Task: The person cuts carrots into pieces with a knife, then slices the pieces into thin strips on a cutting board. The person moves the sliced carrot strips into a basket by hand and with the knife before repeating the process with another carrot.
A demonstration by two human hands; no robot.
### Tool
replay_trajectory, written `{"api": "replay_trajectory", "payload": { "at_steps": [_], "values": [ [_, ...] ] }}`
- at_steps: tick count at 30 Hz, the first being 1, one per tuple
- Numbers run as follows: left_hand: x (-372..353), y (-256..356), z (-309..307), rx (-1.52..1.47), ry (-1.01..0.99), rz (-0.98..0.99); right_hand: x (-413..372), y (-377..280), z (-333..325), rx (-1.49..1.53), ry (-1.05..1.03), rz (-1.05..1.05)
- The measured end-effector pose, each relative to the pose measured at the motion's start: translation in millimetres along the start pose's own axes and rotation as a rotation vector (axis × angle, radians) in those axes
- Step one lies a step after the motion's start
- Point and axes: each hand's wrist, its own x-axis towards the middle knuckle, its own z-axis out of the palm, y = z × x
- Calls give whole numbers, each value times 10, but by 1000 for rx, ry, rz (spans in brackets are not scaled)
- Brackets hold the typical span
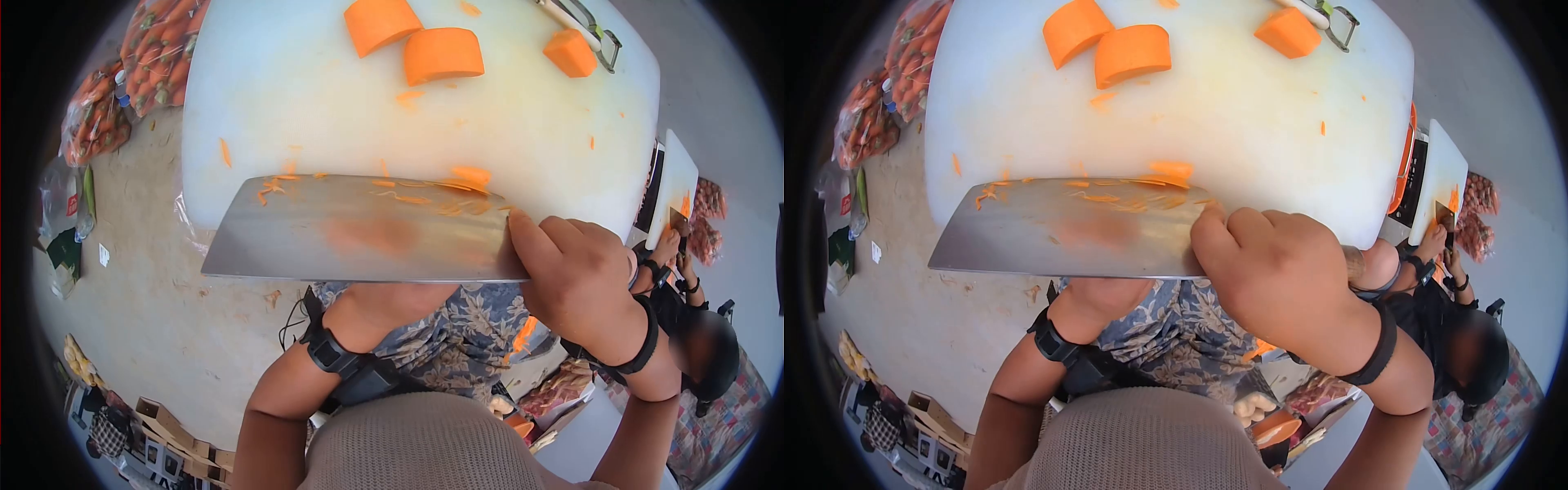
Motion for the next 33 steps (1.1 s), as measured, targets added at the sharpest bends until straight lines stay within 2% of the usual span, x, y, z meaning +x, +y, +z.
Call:
{"api": "replay_trajectory", "payload": {
  "at_steps": [4,7,9,13,16,19,24,28,30,33],
  "values": [
    [-130,-47,49,-204,-71,-111,-193,12,-174,-6,-28,51],
    [-139,-50,94,-144,-90,-70,-361,41,-202,1,-43,104],
    [-55,-35,51,16,39,51,-388,46,-162,-9,-43,123],
    [20,-22,3,33,53,82,-189,86,5,3,-27,93],
    [55,-10,-3,48,36,63,15,28,30,33,-5,41],
    [21,17,-1,-22,26,-42,66,1,-21,21,9,-12],
    [-237,-60,124,-257,-90,-199,-279,29,-182,42,-55,115],
    [-219,-44,134,-307,-32,-163,-462,38,-211,4,-55,150],
    [-115,-34,47,-30,-19,-12,-448,34,-179,9,-48,151],
    [-88,-41,50,-12,-10,-13,-312,47,-37,13,-22,114]
  ]
}}
